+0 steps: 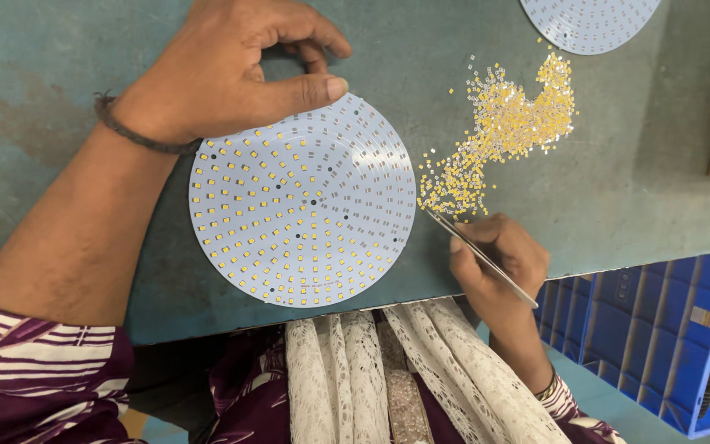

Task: The person holds a round LED light board steady on the worktable with one hand and uses tweezers to pick small yellow LED chips one at a time from a pile on the table, placing each onto the board's pads and rotating the board as positions fill.

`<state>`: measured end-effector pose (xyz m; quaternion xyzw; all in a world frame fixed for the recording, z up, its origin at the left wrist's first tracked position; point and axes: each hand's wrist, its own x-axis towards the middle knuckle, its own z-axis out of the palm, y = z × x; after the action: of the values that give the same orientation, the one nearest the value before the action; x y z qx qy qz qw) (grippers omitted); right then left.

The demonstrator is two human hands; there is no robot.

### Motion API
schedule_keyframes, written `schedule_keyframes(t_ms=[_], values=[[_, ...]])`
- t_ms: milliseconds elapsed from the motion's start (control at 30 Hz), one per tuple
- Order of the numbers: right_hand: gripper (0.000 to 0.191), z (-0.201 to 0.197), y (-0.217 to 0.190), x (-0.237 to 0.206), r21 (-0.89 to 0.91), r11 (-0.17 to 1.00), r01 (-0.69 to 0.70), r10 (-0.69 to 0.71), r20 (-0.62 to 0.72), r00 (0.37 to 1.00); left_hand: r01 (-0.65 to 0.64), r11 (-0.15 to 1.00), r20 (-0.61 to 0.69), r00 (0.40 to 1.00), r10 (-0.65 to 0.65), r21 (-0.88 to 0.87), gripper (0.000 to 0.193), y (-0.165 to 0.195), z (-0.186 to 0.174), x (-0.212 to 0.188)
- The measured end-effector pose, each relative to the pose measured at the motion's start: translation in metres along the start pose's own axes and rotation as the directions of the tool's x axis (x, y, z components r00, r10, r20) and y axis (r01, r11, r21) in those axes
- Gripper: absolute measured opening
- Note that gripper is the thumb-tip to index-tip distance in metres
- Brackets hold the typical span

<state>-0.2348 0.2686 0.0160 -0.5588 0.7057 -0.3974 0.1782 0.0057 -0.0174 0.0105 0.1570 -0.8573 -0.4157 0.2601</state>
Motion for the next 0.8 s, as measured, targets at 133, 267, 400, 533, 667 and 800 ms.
schedule_keyframes(t_ms=[133, 267, 400, 533, 667, 800], values=[[0.015, -0.001, 0.0, -0.003, 0.003, 1.0, 0.02, -0.02, 0.004, 1.0, -0.014, 1.0, -0.004, 1.0, 0.015, 0.01, 0.038, -0.003, 0.0, -0.002], [0.016, 0.0, -0.003, -0.001, -0.005, 1.0, 0.02, -0.02, 0.009, 1.0, -0.009, 1.0, -0.006, 1.0, 0.009, 0.008, 0.037, 0.0, 0.0, -0.002], [0.016, 0.0, -0.005, 0.002, -0.04, 0.998, 0.043, -0.042, 0.022, 0.999, 0.016, 0.999, -0.024, 1.0, -0.017, -0.039, 0.04, 0.007, -0.002, 0.001], [0.015, -0.001, -0.006, 0.002, -0.058, 0.997, 0.041, -0.039, 0.034, 0.999, 0.016, 0.999, -0.025, 1.0, -0.018, -0.047, 0.041, 0.011, -0.002, 0.003], [0.014, -0.001, -0.005, 0.001, -0.068, 0.997, 0.037, -0.035, 0.027, 0.999, 0.045, 0.998, -0.019, 0.999, -0.046, -0.043, 0.042, 0.013, -0.003, 0.003], [0.014, 0.0, -0.003, 0.0, -0.03, 0.999, 0.017, -0.017, -0.006, 1.0, 0.054, 0.998, -0.011, 0.998, -0.054, -0.039, 0.041, 0.013, -0.003, 0.004]])
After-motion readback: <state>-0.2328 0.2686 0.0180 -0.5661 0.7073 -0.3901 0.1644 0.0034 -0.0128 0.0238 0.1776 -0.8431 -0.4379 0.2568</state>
